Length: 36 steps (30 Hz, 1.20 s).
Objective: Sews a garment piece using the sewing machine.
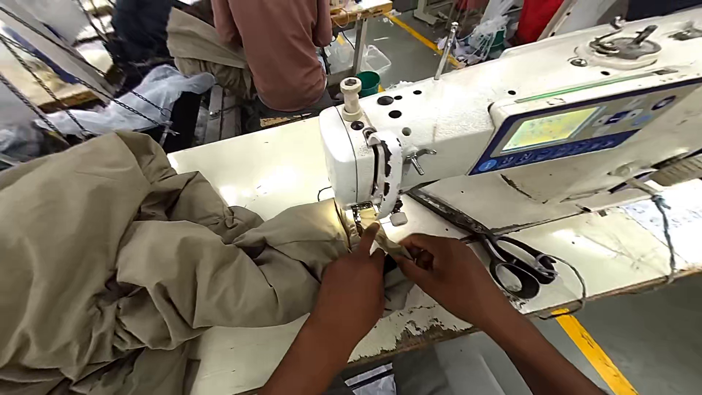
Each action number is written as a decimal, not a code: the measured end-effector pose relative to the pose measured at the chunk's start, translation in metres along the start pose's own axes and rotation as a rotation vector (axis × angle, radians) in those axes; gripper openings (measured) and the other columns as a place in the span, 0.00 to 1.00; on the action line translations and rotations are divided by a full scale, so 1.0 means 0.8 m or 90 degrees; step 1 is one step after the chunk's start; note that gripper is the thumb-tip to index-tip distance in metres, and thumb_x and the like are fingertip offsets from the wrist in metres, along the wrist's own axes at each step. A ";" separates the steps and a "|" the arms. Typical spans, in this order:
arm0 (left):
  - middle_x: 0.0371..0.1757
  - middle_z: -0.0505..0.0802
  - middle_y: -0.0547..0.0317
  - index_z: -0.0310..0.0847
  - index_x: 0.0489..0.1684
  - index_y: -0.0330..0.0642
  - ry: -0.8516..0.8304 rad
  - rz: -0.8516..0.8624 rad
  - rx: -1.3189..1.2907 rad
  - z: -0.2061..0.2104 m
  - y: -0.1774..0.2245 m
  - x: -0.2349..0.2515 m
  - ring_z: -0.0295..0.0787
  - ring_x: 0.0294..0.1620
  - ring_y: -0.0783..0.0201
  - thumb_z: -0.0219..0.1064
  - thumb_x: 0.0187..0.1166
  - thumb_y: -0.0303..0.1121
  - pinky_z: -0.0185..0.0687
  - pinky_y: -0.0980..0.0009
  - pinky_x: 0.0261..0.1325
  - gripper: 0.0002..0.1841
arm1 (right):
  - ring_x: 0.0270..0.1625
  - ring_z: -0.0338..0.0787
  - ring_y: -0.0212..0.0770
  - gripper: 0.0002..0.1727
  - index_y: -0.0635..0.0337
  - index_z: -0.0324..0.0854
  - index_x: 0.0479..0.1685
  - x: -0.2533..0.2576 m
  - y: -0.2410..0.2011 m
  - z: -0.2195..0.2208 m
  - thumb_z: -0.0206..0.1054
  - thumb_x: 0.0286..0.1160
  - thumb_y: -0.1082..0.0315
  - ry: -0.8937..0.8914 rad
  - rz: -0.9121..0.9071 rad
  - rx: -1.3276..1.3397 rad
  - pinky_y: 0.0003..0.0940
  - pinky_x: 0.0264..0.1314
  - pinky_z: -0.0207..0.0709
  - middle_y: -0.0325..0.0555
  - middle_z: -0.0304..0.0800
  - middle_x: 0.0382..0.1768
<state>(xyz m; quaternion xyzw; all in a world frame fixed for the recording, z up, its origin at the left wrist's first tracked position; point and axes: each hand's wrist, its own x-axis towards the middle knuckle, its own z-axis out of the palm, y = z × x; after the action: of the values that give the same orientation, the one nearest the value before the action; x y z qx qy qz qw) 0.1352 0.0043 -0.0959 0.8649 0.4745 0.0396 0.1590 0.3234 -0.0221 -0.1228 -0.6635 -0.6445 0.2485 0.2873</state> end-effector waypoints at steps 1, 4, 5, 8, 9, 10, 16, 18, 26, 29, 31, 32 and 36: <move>0.86 0.76 0.60 0.92 0.53 0.45 -0.016 -0.001 -0.005 -0.003 -0.001 0.001 0.95 0.38 0.58 0.59 0.83 0.32 0.92 0.57 0.40 0.13 | 0.23 0.82 0.22 0.09 0.39 0.91 0.38 -0.003 -0.004 0.003 0.67 0.69 0.51 0.015 -0.027 0.008 0.26 0.24 0.78 0.22 0.85 0.23; 0.81 0.81 0.61 0.91 0.49 0.44 -0.056 -0.001 -0.023 -0.009 -0.003 0.001 0.95 0.43 0.56 0.61 0.82 0.32 0.92 0.55 0.44 0.11 | 0.25 0.80 0.23 0.13 0.43 0.92 0.37 -0.004 -0.010 0.002 0.63 0.76 0.53 -0.027 -0.105 0.022 0.25 0.26 0.77 0.24 0.82 0.26; 0.78 0.84 0.60 0.92 0.49 0.44 -0.049 0.006 -0.025 -0.010 -0.005 0.001 0.95 0.42 0.56 0.61 0.82 0.33 0.92 0.54 0.44 0.12 | 0.27 0.83 0.26 0.15 0.45 0.92 0.39 0.004 -0.008 -0.010 0.63 0.81 0.50 -0.082 -0.096 0.053 0.29 0.29 0.80 0.27 0.85 0.27; 0.71 0.89 0.60 0.94 0.46 0.45 0.026 0.038 -0.012 0.000 -0.011 0.000 0.95 0.38 0.56 0.62 0.82 0.33 0.92 0.52 0.38 0.12 | 0.29 0.87 0.38 0.17 0.54 0.90 0.42 0.047 0.002 -0.028 0.60 0.89 0.55 -0.095 -0.048 0.097 0.44 0.33 0.82 0.39 0.89 0.29; 0.70 0.90 0.61 0.94 0.45 0.46 0.050 0.046 -0.009 0.005 -0.012 0.001 0.95 0.37 0.56 0.63 0.81 0.33 0.92 0.52 0.37 0.11 | 0.33 0.89 0.42 0.14 0.58 0.90 0.48 0.062 0.001 -0.025 0.62 0.88 0.59 -0.061 -0.052 0.079 0.47 0.38 0.85 0.45 0.90 0.35; 0.70 0.91 0.61 0.95 0.45 0.46 0.061 0.053 -0.004 0.007 -0.013 0.001 0.96 0.37 0.56 0.62 0.81 0.34 0.92 0.52 0.36 0.12 | 0.39 0.90 0.46 0.12 0.61 0.90 0.50 0.078 -0.002 -0.017 0.66 0.84 0.62 -0.031 -0.062 0.056 0.51 0.44 0.85 0.50 0.91 0.39; 0.71 0.90 0.60 0.96 0.46 0.48 0.105 0.051 0.012 0.011 -0.015 0.000 0.94 0.31 0.58 0.63 0.78 0.35 0.90 0.54 0.31 0.12 | 0.34 0.87 0.52 0.15 0.60 0.83 0.21 0.121 -0.004 0.006 0.78 0.66 0.60 0.004 -0.009 -0.037 0.57 0.35 0.75 0.50 0.84 0.24; 0.67 0.88 0.54 0.96 0.45 0.51 0.125 0.044 0.023 0.009 -0.016 0.000 0.90 0.25 0.60 0.65 0.78 0.38 0.89 0.56 0.26 0.11 | 0.33 0.88 0.47 0.12 0.60 0.86 0.30 0.105 -0.005 -0.003 0.75 0.71 0.61 0.005 -0.029 0.016 0.52 0.37 0.79 0.46 0.86 0.26; 0.45 0.89 0.65 0.95 0.48 0.55 0.099 0.039 -0.001 0.009 -0.022 -0.002 0.88 0.30 0.66 0.61 0.80 0.43 0.87 0.61 0.27 0.14 | 0.30 0.89 0.27 0.10 0.46 0.91 0.49 0.038 -0.046 -0.050 0.76 0.75 0.56 -0.197 -0.016 -0.064 0.33 0.38 0.85 0.28 0.93 0.30; 0.46 0.89 0.64 0.95 0.50 0.56 0.099 0.036 -0.003 0.008 -0.021 -0.002 0.88 0.30 0.66 0.61 0.80 0.42 0.87 0.61 0.28 0.15 | 0.36 0.89 0.28 0.13 0.48 0.92 0.52 0.057 -0.046 -0.064 0.75 0.78 0.53 -0.291 0.000 -0.067 0.35 0.45 0.85 0.31 0.93 0.34; 0.46 0.88 0.64 0.95 0.51 0.55 0.095 0.032 -0.001 0.008 -0.021 -0.003 0.88 0.31 0.65 0.61 0.81 0.43 0.87 0.61 0.29 0.15 | 0.36 0.90 0.30 0.13 0.49 0.92 0.51 0.068 -0.044 -0.066 0.77 0.76 0.54 -0.337 0.009 -0.051 0.38 0.46 0.85 0.33 0.94 0.34; 0.46 0.88 0.64 0.95 0.51 0.55 0.094 0.031 -0.001 0.008 -0.020 -0.003 0.88 0.31 0.65 0.61 0.81 0.43 0.87 0.61 0.29 0.15 | 0.35 0.90 0.31 0.13 0.49 0.92 0.50 0.072 -0.042 -0.065 0.78 0.74 0.55 -0.351 0.016 -0.035 0.39 0.45 0.85 0.33 0.94 0.32; 0.46 0.88 0.65 0.95 0.55 0.58 0.094 0.030 -0.006 0.009 -0.021 -0.004 0.87 0.29 0.67 0.59 0.82 0.44 0.85 0.62 0.27 0.16 | 0.28 0.88 0.31 0.16 0.50 0.92 0.43 0.079 -0.029 -0.061 0.87 0.61 0.55 -0.337 0.048 0.037 0.37 0.38 0.84 0.33 0.92 0.25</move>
<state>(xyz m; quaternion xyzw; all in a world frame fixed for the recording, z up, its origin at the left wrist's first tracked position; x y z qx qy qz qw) 0.1214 0.0080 -0.1080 0.8699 0.4640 0.1096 0.1266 0.3440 0.0379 -0.0696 -0.5902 -0.6647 0.4425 0.1182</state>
